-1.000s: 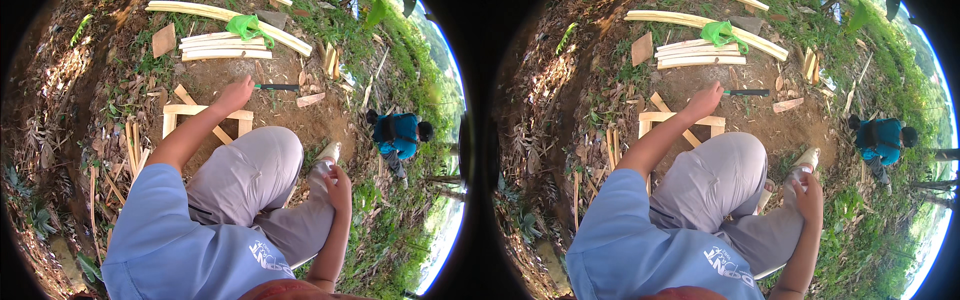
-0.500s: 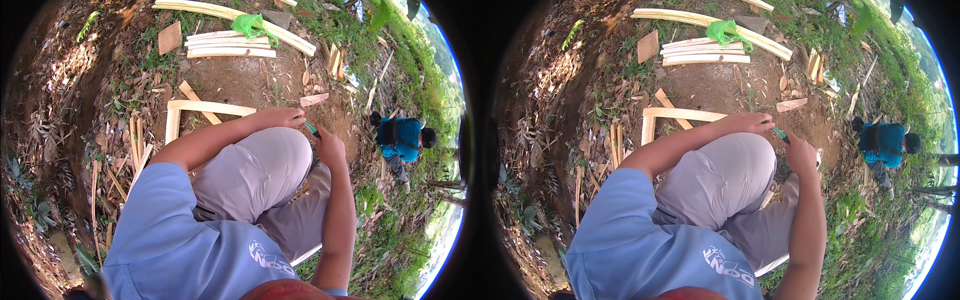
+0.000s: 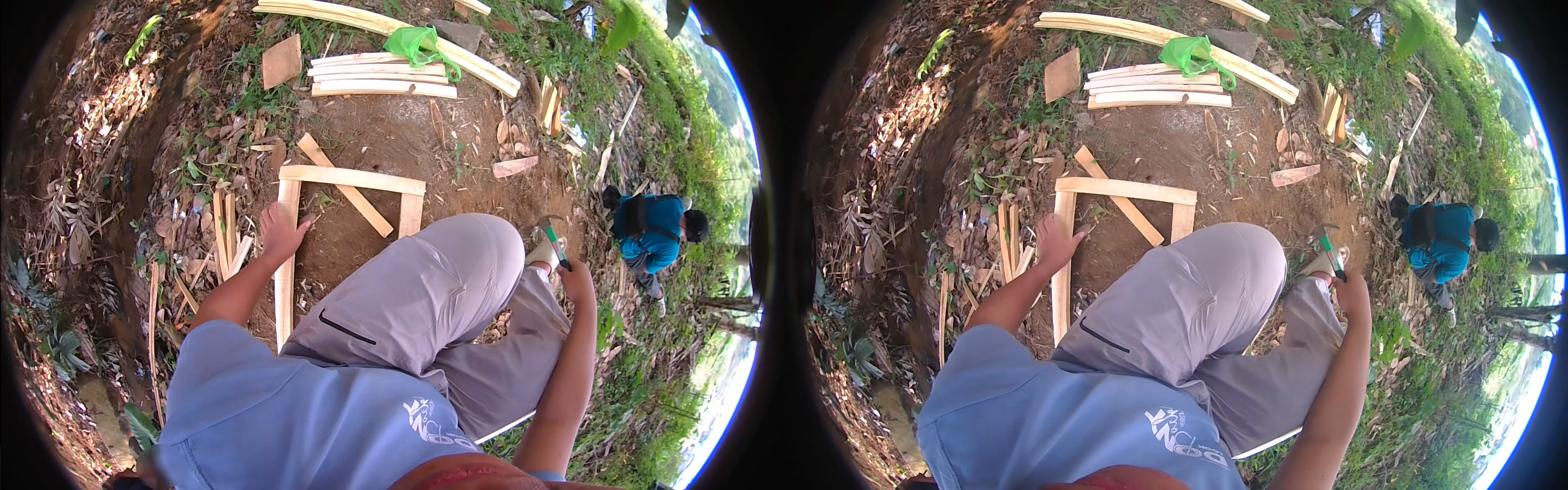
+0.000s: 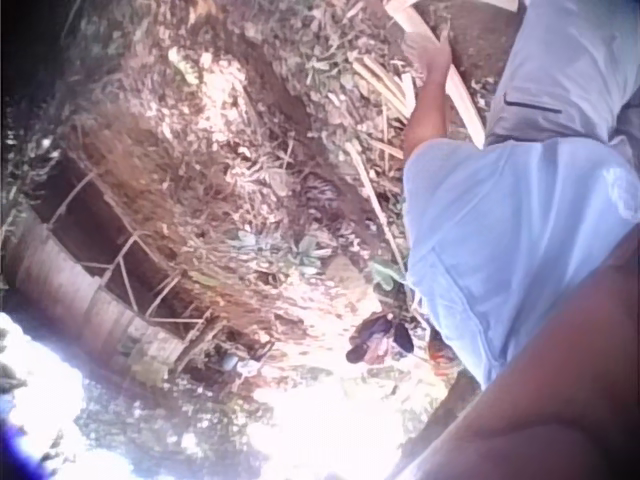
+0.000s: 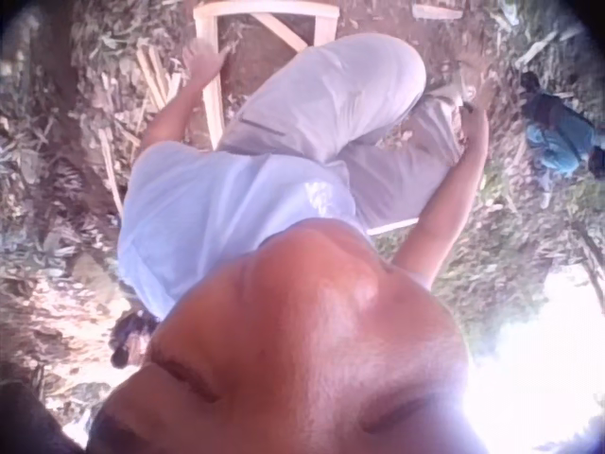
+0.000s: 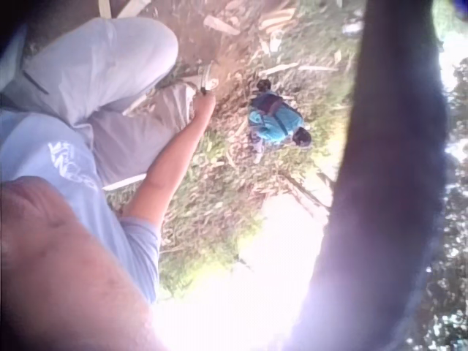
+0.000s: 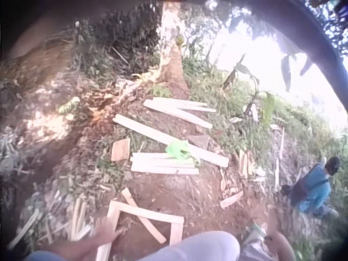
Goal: The person assembles a rectangular wooden frame on the ground using a hammer and nails. They position the wooden planks, insert nails, and hammer them in to secure the joints, occasionally adjusting the frame's position.
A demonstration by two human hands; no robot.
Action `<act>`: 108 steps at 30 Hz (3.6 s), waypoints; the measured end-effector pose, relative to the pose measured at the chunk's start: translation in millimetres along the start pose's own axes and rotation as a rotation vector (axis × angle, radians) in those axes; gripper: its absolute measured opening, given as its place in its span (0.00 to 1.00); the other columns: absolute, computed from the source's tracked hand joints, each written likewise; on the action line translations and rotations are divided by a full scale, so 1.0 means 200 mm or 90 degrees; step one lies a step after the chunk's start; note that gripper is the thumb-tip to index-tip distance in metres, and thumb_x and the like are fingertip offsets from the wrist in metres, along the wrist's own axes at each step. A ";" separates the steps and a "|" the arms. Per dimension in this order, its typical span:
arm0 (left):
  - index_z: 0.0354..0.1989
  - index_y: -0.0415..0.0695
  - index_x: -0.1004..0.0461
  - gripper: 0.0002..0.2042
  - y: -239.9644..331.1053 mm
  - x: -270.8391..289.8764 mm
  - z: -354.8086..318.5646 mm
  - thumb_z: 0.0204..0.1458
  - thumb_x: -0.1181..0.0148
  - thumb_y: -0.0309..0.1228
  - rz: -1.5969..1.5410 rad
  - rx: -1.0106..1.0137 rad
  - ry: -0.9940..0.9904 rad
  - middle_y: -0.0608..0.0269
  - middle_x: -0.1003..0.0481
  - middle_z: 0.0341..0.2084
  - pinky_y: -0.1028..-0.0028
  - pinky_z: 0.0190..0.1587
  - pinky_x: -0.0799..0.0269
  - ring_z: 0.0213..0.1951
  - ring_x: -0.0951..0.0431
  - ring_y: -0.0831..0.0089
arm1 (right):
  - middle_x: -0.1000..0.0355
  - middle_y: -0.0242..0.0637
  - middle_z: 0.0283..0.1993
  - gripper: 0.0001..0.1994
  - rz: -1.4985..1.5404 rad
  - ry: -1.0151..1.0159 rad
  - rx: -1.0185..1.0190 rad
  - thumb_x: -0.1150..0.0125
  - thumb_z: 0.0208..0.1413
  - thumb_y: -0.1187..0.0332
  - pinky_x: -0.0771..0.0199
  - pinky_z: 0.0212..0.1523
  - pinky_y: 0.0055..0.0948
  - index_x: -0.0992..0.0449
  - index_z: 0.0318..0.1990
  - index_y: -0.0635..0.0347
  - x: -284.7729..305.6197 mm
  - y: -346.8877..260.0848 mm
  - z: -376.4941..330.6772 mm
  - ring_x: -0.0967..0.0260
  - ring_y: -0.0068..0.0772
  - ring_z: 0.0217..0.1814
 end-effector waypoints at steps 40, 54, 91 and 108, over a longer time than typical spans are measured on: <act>0.77 0.39 0.44 0.36 0.26 -0.10 0.54 0.62 0.38 0.34 0.040 -0.261 0.170 0.42 0.38 0.71 0.52 0.74 0.39 0.71 0.34 0.43 | 0.32 0.28 0.23 0.09 0.207 -0.111 -0.110 0.36 0.67 0.68 0.38 0.24 0.33 0.23 0.37 0.64 0.24 -0.16 -0.14 0.36 0.23 0.21; 0.52 0.43 0.25 0.15 0.66 0.15 0.41 0.55 0.36 0.24 -0.069 -0.600 0.144 0.59 0.24 0.54 0.43 0.74 0.36 0.57 0.21 0.54 | 0.29 0.30 0.26 0.10 0.204 -0.155 -0.065 0.36 0.67 0.67 0.36 0.27 0.33 0.20 0.41 0.67 0.22 -0.44 -0.03 0.34 0.24 0.24; 0.80 0.40 0.48 0.47 1.53 -0.10 1.38 0.56 0.27 0.38 0.126 -0.482 0.074 0.46 0.52 0.78 0.45 0.79 0.54 0.79 0.52 0.43 | 0.23 0.53 0.34 0.14 0.099 -0.182 0.000 0.36 0.66 0.63 0.28 0.43 0.49 0.19 0.47 0.69 0.42 -0.69 0.16 0.24 0.52 0.37; 0.54 0.43 0.20 0.15 2.03 -0.02 1.83 0.63 0.48 0.24 0.042 -0.549 0.022 0.50 0.18 0.53 0.51 0.56 0.22 0.55 0.19 0.48 | 0.23 0.51 0.32 0.18 0.131 -0.210 -0.053 0.33 0.66 0.57 0.29 0.41 0.46 0.17 0.45 0.68 0.33 -0.73 0.11 0.26 0.44 0.34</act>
Point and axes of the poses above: each hand's wrist, its own z-axis towards the middle knuckle, its own x-axis out of the back of the hand, y = z × x, the point moved 1 cm from there along z, towards the middle knuckle
